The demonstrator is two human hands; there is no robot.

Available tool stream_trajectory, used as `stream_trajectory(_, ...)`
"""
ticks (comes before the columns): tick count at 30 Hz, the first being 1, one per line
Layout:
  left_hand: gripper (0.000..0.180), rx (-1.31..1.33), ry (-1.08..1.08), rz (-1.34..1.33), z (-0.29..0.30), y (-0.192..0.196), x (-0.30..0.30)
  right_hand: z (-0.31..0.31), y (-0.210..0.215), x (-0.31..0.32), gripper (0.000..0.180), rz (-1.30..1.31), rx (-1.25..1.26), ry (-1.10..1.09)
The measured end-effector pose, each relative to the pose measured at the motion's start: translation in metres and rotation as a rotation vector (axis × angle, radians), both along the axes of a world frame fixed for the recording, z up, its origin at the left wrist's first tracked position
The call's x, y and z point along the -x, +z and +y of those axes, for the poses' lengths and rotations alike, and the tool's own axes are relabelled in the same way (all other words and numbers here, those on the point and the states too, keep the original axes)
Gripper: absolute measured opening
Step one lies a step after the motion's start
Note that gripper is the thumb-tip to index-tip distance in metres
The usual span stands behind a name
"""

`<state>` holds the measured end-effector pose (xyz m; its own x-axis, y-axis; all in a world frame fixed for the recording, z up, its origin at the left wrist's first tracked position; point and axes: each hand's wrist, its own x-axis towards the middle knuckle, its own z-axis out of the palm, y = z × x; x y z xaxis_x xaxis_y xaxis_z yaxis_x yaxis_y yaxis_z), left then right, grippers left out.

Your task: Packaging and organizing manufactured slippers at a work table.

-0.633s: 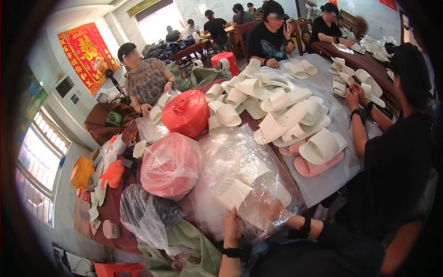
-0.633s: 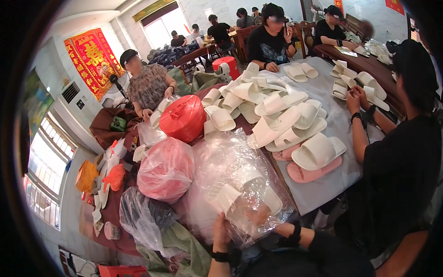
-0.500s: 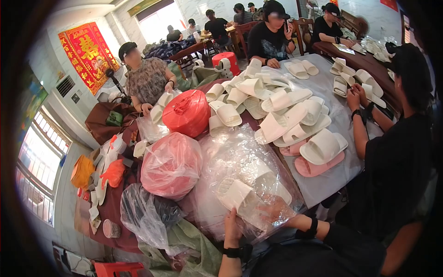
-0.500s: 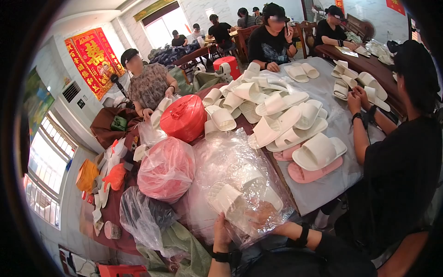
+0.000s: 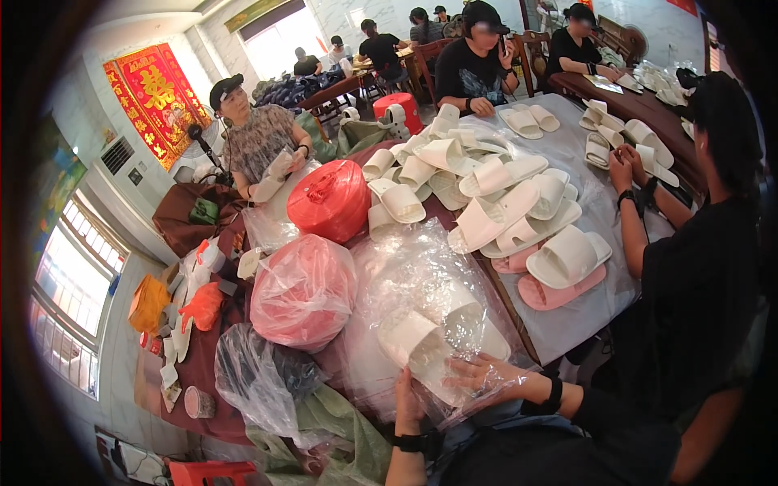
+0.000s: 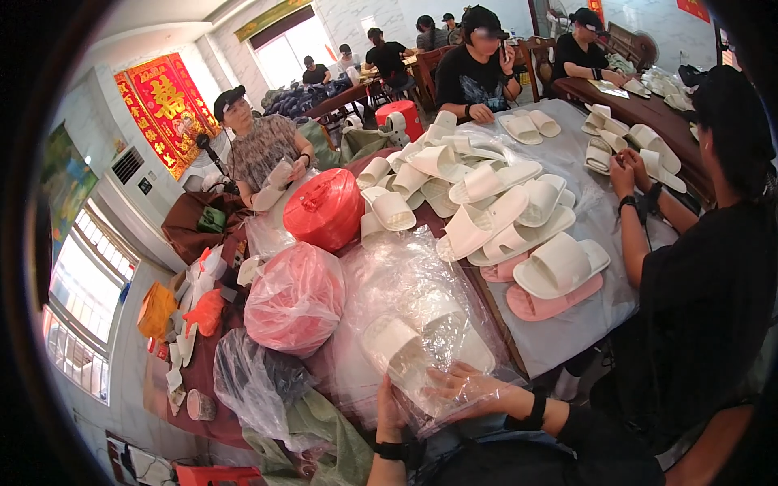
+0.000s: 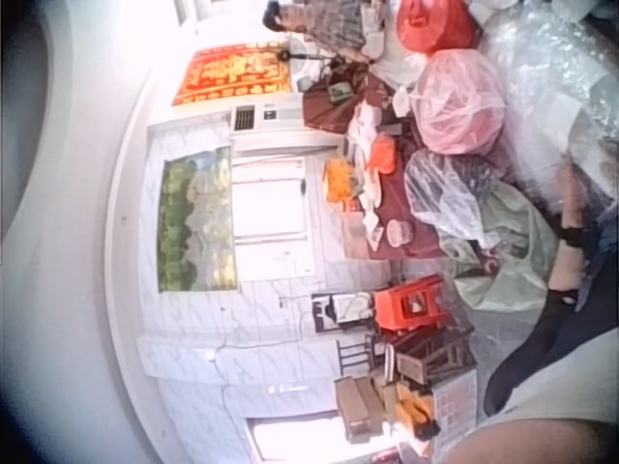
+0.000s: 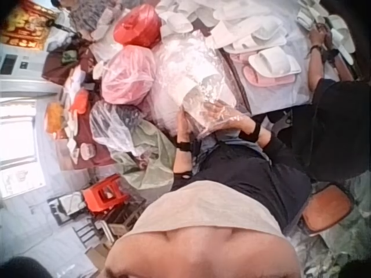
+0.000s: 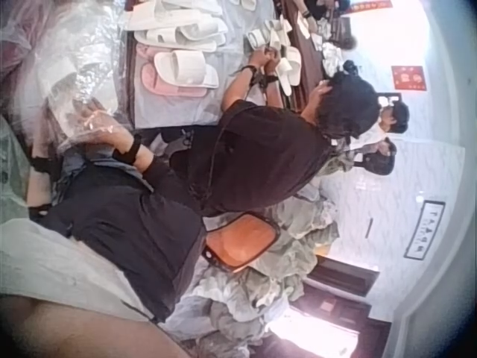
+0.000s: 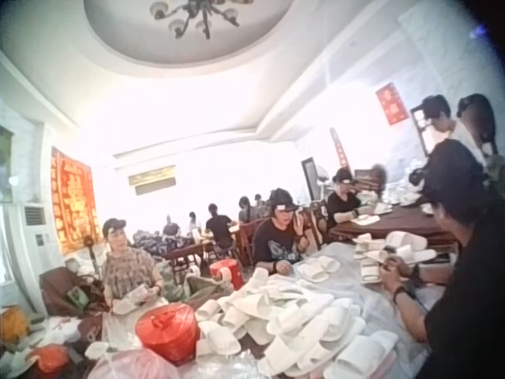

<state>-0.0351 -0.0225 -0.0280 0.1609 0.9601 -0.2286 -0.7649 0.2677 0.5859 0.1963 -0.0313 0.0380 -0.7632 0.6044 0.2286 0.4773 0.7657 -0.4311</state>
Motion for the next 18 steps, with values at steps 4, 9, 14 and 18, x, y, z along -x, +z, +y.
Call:
stream_trajectory(4, 0.042, -0.003, 0.019, 0.075, -0.001, 0.006, -0.004, 0.014, -0.019, 0.021, 0.061, 0.1, -0.063, -0.035)
stream_trajectory(9, 0.043, -0.011, 0.035, 0.168, -0.003, 0.003, -0.001, 0.021, -0.03, 0.054, 0.06, 0.186, -0.113, -0.193)
stream_trajectory(14, 0.045, 0.006, -0.028, 0.21, -0.004, -0.003, 0.005, 0.023, -0.015, 0.07, 0.059, 0.118, -0.156, -0.297)
stream_trajectory(18, 0.046, 0.002, 0.025, 0.203, -0.006, 0.004, -0.001, 0.023, -0.007, 0.074, 0.058, 0.061, -0.185, -0.383)
